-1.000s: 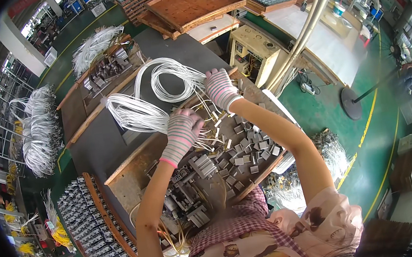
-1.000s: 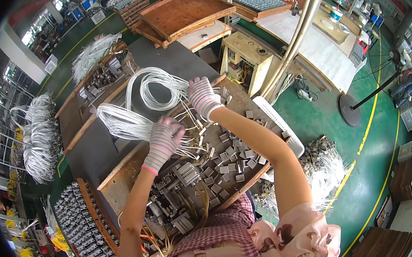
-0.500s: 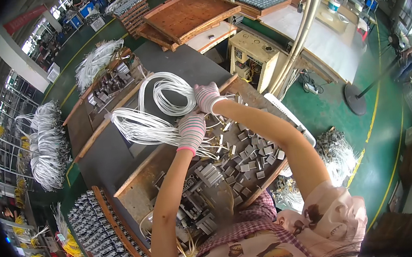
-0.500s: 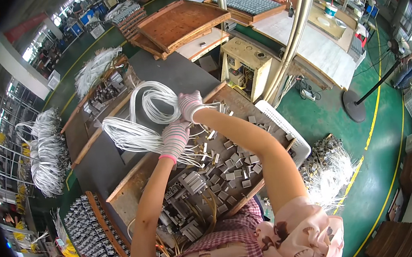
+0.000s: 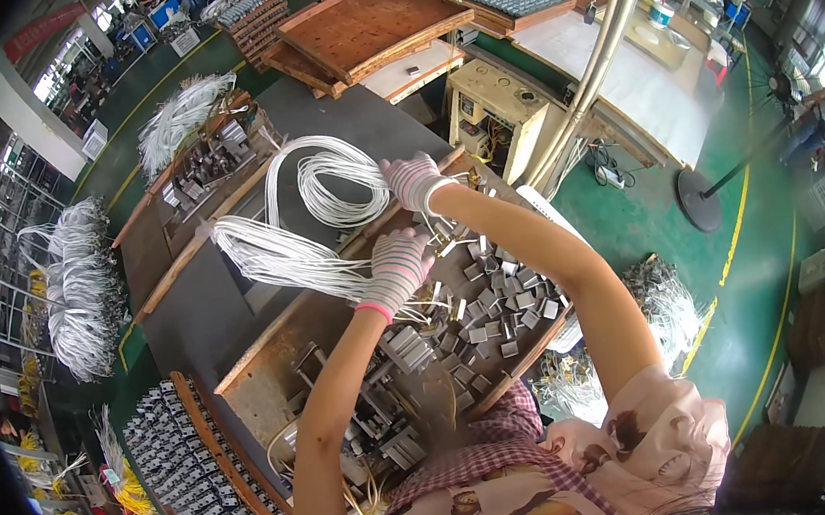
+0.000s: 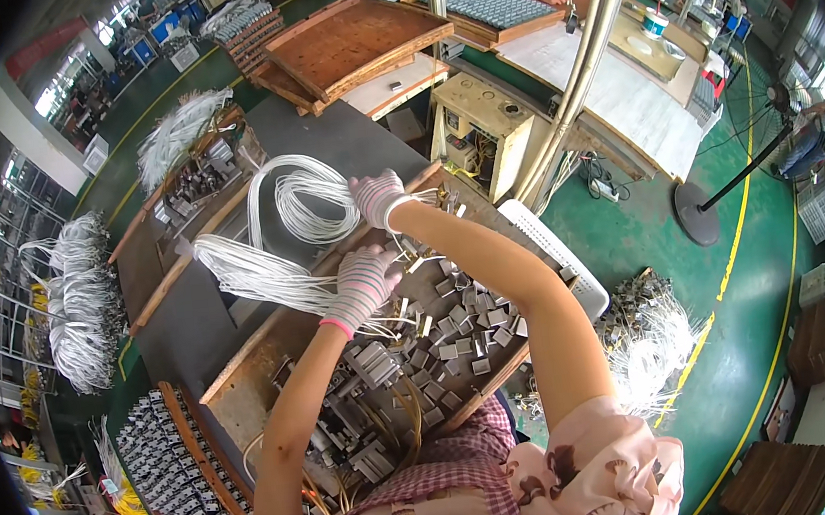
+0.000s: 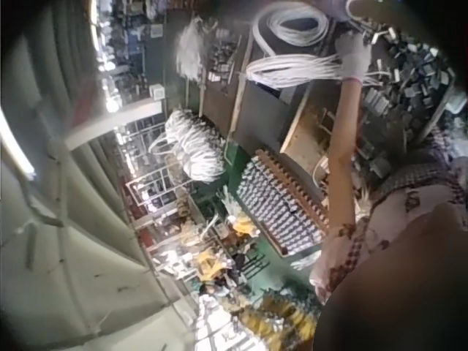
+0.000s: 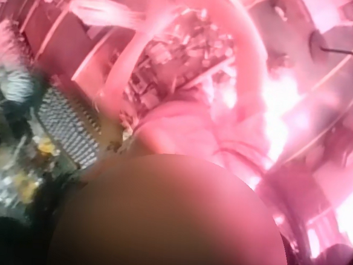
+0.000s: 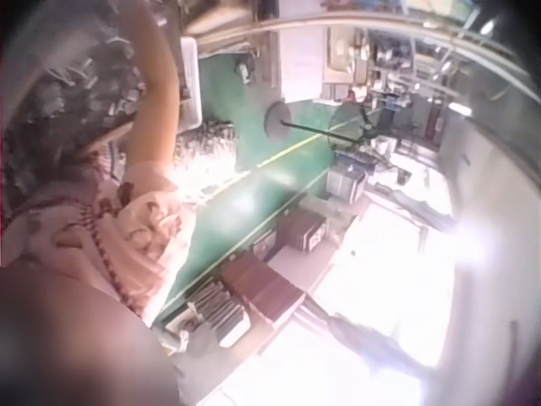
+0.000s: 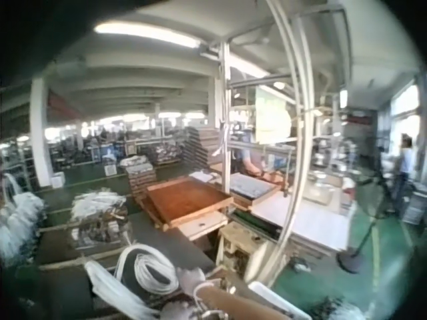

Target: Assembling electrical components by inserting wires into connectors using an industrial assembly machine.

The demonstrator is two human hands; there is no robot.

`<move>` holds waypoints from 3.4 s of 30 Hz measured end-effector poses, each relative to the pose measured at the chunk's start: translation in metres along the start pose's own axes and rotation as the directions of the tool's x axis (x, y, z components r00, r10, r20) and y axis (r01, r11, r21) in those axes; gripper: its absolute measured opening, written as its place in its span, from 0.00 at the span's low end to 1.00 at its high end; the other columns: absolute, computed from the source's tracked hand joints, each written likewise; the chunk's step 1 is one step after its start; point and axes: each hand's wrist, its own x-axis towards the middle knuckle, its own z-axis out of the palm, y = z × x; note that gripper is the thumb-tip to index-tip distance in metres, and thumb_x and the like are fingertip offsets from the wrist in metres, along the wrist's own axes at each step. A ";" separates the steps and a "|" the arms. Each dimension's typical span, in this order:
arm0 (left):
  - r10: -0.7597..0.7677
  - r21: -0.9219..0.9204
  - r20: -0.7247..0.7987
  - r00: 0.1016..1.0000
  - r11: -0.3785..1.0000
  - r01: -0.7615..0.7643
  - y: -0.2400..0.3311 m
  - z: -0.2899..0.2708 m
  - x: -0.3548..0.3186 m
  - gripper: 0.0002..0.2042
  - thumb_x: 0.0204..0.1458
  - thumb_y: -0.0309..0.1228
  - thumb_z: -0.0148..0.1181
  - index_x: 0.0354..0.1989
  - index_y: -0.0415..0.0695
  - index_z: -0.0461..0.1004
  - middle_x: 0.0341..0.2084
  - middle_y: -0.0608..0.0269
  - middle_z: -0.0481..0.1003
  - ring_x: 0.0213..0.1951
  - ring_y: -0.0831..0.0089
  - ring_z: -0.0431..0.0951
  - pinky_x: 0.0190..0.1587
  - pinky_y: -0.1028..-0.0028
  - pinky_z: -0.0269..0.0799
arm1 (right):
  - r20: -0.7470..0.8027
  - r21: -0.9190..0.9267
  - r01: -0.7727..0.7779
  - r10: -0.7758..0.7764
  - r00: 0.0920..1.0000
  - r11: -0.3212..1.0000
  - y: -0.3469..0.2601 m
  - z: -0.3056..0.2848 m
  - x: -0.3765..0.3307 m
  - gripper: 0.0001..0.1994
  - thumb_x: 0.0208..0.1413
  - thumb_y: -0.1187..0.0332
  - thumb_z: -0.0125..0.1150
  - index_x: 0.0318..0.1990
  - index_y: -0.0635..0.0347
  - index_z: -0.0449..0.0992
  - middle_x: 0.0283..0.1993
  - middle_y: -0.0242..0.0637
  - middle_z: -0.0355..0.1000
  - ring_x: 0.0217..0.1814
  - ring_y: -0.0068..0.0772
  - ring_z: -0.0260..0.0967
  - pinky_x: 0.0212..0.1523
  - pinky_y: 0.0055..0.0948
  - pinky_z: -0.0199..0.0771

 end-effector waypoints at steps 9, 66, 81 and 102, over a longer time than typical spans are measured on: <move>0.159 -0.229 -0.315 0.936 0.944 -0.238 0.030 -0.049 -0.016 0.11 0.49 0.36 0.60 0.40 0.47 0.78 0.40 0.62 0.75 0.44 0.61 0.74 0.49 0.62 0.70 | -0.026 -0.011 0.042 -0.042 0.999 0.999 0.009 -0.010 0.013 0.23 0.54 0.69 0.59 0.58 0.59 0.66 0.46 0.41 0.78 0.49 0.41 0.76 0.48 0.43 0.70; -0.418 -0.727 0.374 0.828 0.422 0.542 -0.012 0.018 -0.082 0.26 0.52 0.54 0.59 0.39 0.38 0.80 0.30 0.65 0.80 0.36 0.73 0.76 0.44 0.70 0.69 | -0.583 0.374 0.400 -0.123 0.803 0.837 -0.076 0.109 -0.218 0.26 0.45 0.60 0.66 0.54 0.53 0.70 0.53 0.40 0.68 0.52 0.47 0.64 0.53 0.44 0.62; -0.461 -0.962 0.226 0.858 -0.246 0.121 0.032 -0.032 -0.161 0.12 0.52 0.40 0.61 0.35 0.44 0.75 0.29 0.68 0.75 0.29 0.82 0.70 0.32 0.81 0.65 | -0.603 0.468 0.468 -0.117 0.789 0.750 -0.079 0.035 -0.244 0.14 0.44 0.75 0.69 0.39 0.58 0.76 0.37 0.37 0.75 0.37 0.39 0.72 0.38 0.32 0.72; -0.474 -0.971 0.093 0.876 -0.237 -0.025 0.030 -0.041 -0.213 0.21 0.52 0.46 0.62 0.43 0.39 0.77 0.39 0.64 0.78 0.46 0.77 0.73 0.44 0.75 0.70 | -0.625 0.571 0.446 0.012 0.781 0.689 -0.118 0.047 -0.255 0.24 0.46 0.63 0.69 0.51 0.59 0.71 0.49 0.42 0.68 0.48 0.42 0.67 0.50 0.37 0.66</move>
